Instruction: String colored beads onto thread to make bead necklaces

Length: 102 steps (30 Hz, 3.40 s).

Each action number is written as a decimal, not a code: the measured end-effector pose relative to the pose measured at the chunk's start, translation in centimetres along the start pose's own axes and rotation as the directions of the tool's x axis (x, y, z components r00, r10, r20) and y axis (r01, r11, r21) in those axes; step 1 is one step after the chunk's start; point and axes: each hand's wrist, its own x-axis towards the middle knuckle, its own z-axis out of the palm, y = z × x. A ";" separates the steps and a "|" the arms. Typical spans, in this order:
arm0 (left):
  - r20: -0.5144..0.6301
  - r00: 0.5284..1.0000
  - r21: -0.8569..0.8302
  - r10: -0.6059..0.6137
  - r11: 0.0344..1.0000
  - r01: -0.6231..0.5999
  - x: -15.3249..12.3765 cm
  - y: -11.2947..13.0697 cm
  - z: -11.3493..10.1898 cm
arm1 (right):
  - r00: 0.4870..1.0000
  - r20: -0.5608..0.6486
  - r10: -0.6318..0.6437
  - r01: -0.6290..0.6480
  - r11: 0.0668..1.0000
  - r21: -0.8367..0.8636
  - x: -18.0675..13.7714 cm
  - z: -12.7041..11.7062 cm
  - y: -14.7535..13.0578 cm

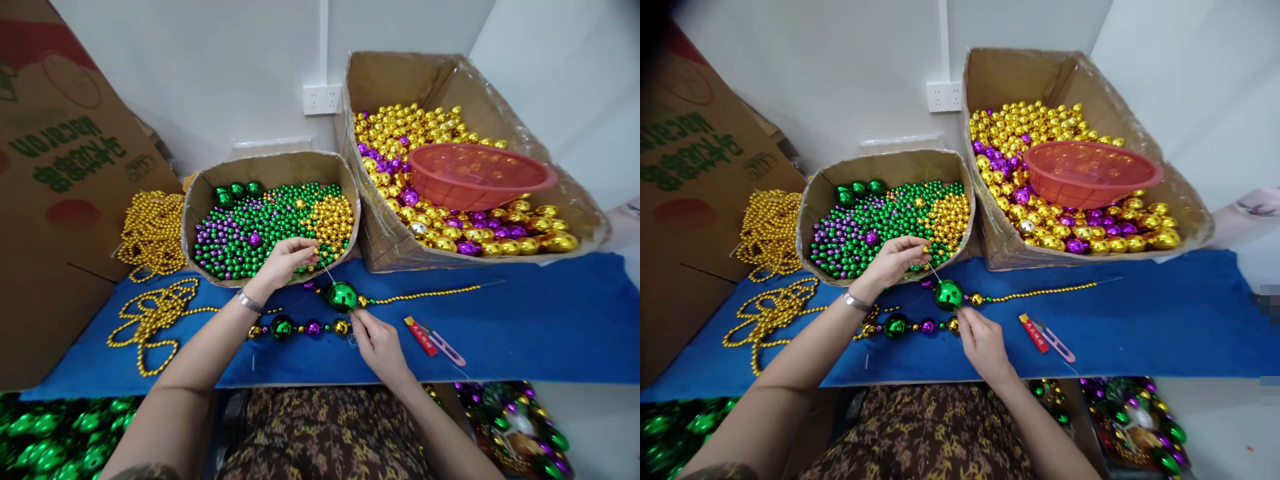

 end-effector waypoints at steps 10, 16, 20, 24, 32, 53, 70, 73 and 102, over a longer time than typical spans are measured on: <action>0.065 0.992 -0.346 -0.111 0.930 0.126 -3.3 0.5 0.6 | 0.999 0.031 -0.031 0.032 0.999 -0.029 0.1 0.0 -0.3; 0.080 0.995 -0.316 -0.062 0.945 0.085 -3.7 0.1 0.5 | 0.997 0.047 -0.053 0.056 0.996 -0.066 -0.2 -0.1 0.0; 0.041 0.998 -0.224 -0.039 0.973 0.048 -3.8 0.4 0.4 | 0.996 0.054 -0.077 0.084 0.986 -0.144 -0.3 -0.1 0.5; 0.042 0.998 0.008 0.044 0.999 -0.044 -4.6 1.3 1.1 | 0.993 0.056 -0.108 0.118 0.970 -0.214 -0.6 -0.2 0.9; 0.258 0.966 0.177 -0.023 0.984 -0.024 -8.4 -3.1 4.4 | 0.987 0.163 0.013 0.030 0.966 -0.258 -4.7 0.8 3.0; 0.030 0.900 0.843 0.434 0.473 -0.256 -3.5 3.0 -4.2 | 0.992 0.059 -0.111 0.108 0.993 0.045 -0.4 1.5 1.0; -0.120 0.990 -0.327 -0.081 0.944 0.038 -4.9 0.7 -0.2 | 0.994 0.092 -0.064 0.059 0.997 0.058 -0.3 1.3 -0.9; -0.125 0.989 -0.344 -0.081 0.938 0.033 -5.1 0.7 0.1 | 0.995 0.072 -0.066 0.063 0.997 0.054 -0.4 0.9 -1.0; -0.120 0.992 -0.344 -0.030 0.939 -0.013 -9.8 -1.6 1.6 | 0.998 0.025 0.051 -0.052 0.999 0.015 -0.6 -4.4 -2.4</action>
